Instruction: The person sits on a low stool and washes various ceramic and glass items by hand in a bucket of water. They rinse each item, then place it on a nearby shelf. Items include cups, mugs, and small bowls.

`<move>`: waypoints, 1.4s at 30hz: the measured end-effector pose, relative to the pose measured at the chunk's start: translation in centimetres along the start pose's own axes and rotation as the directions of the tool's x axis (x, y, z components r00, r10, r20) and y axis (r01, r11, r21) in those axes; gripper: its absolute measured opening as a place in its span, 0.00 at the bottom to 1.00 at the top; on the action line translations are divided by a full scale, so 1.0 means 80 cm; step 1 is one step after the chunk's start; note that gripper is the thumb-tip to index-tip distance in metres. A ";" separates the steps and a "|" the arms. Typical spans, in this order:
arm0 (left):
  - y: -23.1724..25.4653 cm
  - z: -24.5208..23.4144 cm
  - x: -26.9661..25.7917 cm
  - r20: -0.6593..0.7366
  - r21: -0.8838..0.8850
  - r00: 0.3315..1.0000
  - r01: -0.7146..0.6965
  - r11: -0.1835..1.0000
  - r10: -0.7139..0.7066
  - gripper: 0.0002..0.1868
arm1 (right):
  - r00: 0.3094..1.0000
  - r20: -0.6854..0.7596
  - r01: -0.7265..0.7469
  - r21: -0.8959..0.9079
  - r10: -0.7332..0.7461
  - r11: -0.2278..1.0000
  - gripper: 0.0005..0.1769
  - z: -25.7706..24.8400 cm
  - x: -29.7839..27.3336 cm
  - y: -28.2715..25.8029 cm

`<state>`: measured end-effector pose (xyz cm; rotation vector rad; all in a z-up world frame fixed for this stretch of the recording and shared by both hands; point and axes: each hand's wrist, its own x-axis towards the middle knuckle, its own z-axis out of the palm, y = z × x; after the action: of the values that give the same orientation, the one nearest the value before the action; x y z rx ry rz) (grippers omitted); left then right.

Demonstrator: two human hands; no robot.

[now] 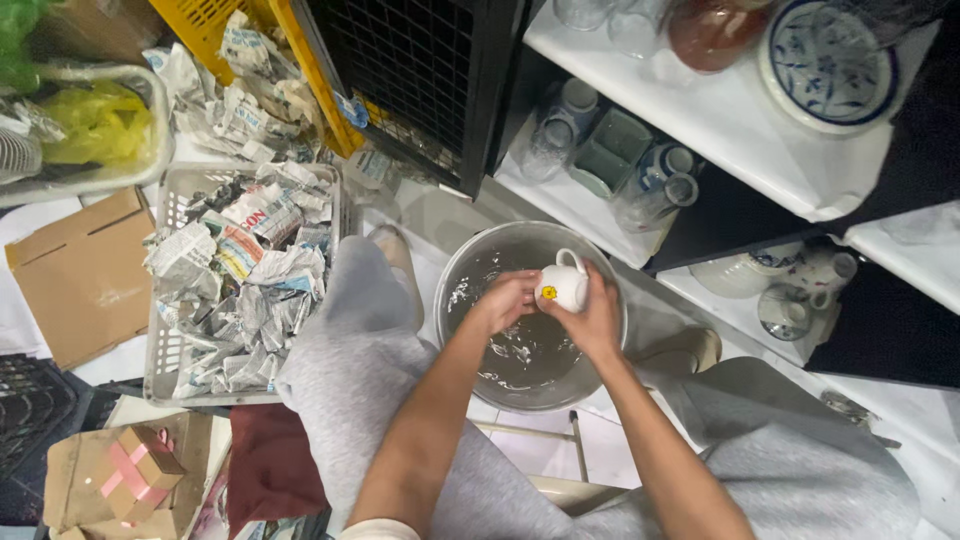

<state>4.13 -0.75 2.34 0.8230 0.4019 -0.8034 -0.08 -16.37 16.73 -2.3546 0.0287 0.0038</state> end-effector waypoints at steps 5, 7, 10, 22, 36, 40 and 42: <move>0.005 0.034 -0.021 0.143 -0.258 0.984 -0.063 0.964 0.103 0.18 | 0.996 -0.087 0.022 -0.041 -0.025 0.999 0.52 -0.029 -0.020 -0.054; 0.012 0.053 -0.040 0.120 -0.332 0.987 -0.058 0.941 0.103 0.18 | 0.984 -0.125 0.127 -0.026 -0.129 0.992 0.51 -0.040 -0.030 -0.073; 0.036 0.084 -0.074 0.129 -0.385 0.986 -0.045 0.922 0.102 0.20 | 0.956 -0.167 0.243 -0.002 -0.240 0.970 0.53 -0.056 -0.035 -0.094; 0.062 0.061 -0.116 0.109 0.221 0.980 -0.184 0.958 0.164 0.17 | 0.984 -0.164 0.000 0.382 0.067 0.924 0.52 -0.027 -0.037 -0.065; -0.065 0.002 -0.057 -0.247 0.350 0.960 -0.037 0.936 0.130 0.20 | 0.993 -0.119 -0.022 0.030 0.026 0.999 0.50 0.018 -0.077 -0.010; -0.071 0.023 -0.066 -0.336 0.333 0.937 0.021 0.943 0.098 0.26 | 0.975 -0.173 0.098 -0.232 -0.140 0.968 0.50 0.013 -0.084 -0.011; -0.064 0.019 -0.062 -0.325 0.326 0.940 0.004 0.945 0.108 0.29 | 0.990 -0.122 -0.067 0.084 0.077 0.994 0.49 0.010 -0.087 -0.011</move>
<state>-2.92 -1.76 3.77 1.2837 0.5594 -0.6851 -6.99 -15.05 16.88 -2.2698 0.1724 -0.1077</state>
